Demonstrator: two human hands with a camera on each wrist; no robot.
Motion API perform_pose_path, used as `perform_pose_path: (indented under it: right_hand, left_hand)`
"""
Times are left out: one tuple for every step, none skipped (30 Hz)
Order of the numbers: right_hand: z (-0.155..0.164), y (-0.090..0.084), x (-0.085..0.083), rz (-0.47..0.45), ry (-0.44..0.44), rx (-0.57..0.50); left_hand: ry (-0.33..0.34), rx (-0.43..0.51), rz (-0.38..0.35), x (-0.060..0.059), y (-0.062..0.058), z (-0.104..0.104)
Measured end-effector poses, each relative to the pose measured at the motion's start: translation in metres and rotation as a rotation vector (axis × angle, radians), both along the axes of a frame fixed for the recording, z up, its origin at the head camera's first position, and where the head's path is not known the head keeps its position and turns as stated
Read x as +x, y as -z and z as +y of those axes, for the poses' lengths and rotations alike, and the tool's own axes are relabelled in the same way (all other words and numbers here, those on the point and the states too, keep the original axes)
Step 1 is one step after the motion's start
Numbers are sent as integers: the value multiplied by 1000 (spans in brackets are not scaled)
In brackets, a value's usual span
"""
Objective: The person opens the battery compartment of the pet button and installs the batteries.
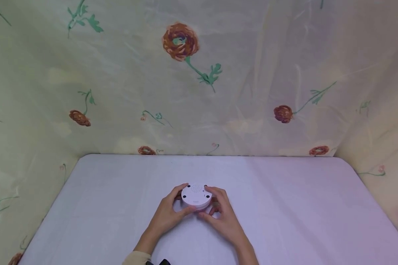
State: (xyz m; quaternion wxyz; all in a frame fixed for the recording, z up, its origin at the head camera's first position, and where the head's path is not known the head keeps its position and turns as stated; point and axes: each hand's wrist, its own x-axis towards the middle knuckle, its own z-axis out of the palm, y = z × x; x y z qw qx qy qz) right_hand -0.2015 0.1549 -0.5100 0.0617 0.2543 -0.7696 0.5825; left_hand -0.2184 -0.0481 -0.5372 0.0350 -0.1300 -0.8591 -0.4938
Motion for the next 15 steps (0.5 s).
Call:
perform_pose_path:
  right_hand:
    - [0,0,0,2,-1,2]
    - [0,2,0,2,1,7]
    - [1,5,-1,-3,3,9]
    - [1,9,-2,-8,6,11]
    - [2,14,-4,-13,8,12]
    - [3,18,-5,-21,13,15]
    - [4,23,-6,-19,15,13]
    - [5,26,-7,-19,19,14]
    - [5,28,-8,-18,23,14]
    - [5,30,-8,-13,29,18]
    - [6,30,-8,-6,35,21]
    - [5,30,-8,1,43,25]
    - [5,29,-7,13,52,31]
    - [5,27,-7,21,64,41]
    - [4,24,-6,33,73,47]
  left_hand:
    - [0,-1,0,0,0,0]
    - [0,-3,0,-1,0,0]
    - [0,-6,1,-1,1,0]
    - [1,-8,-1,-1,1,0]
    - [1,-10,-1,-1,2,0]
    - [3,-10,1,-1,2,0]
    - [5,-6,3,-1,2,0]
    - [6,-4,8,-1,3,0]
    - [8,-1,13,-1,3,0]
    - [10,1,14,-1,3,0]
    - [13,2,16,0,3,0]
    - [15,1,16,0,3,0]
    - [16,-3,15,0,3,0]
    - [15,-8,12,0,3,0]
    - [14,-12,7,0,2,0]
